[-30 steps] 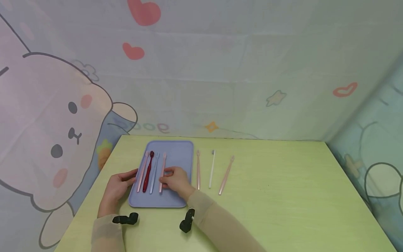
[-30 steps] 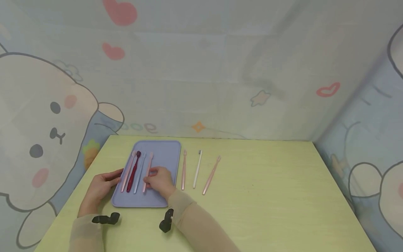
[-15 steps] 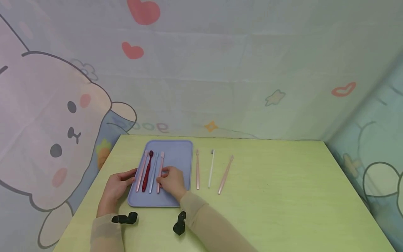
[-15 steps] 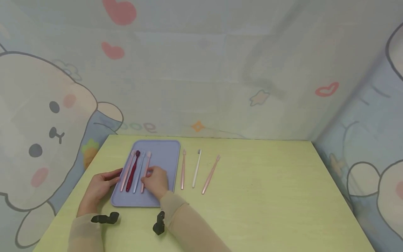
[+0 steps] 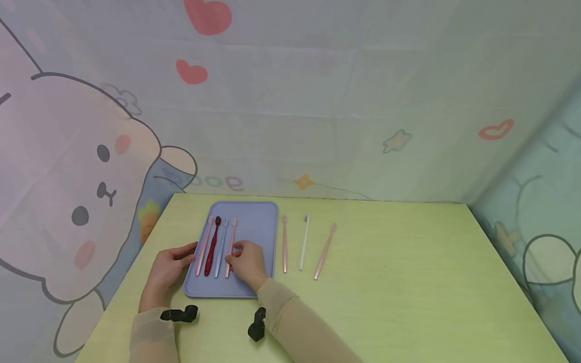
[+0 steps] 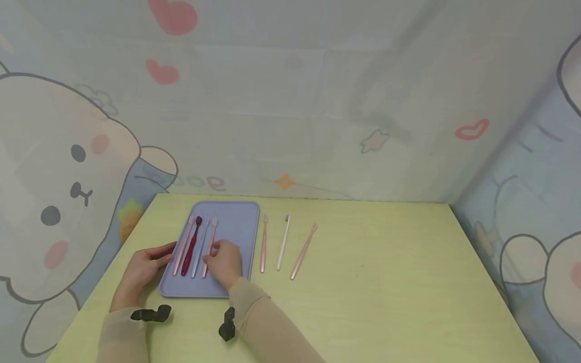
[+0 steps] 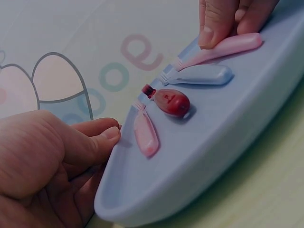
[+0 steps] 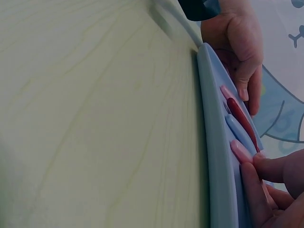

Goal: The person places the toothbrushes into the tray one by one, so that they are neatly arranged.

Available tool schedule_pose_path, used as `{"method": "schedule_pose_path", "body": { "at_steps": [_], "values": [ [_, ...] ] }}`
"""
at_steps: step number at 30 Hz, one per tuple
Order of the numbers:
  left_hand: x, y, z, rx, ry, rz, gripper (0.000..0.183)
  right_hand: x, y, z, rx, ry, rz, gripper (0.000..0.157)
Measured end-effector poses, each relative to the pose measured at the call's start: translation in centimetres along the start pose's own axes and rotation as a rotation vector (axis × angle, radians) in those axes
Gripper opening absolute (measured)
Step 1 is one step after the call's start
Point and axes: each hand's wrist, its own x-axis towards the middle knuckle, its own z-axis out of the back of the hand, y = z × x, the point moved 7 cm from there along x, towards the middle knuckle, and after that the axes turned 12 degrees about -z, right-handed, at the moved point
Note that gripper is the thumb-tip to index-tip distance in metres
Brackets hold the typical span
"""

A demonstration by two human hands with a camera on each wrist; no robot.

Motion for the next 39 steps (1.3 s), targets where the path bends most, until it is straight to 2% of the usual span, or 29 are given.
{"method": "schedule_pose_path", "body": {
  "at_steps": [10,19,39],
  "values": [
    [0.0,0.0,0.0,-0.002,-0.004,0.001,0.044,0.5,-0.7,-0.1,0.061,0.043,-0.032,0.037],
    [-0.1,-0.3,0.0,0.019,-0.005,0.010,0.044,0.5,-1.0,0.1,0.115,0.071,-0.028,0.038],
    [-0.1,-0.1,0.0,0.030,0.003,-0.030,0.044,0.4,-1.0,0.4,0.119,0.108,-0.018,0.037]
  ]
}}
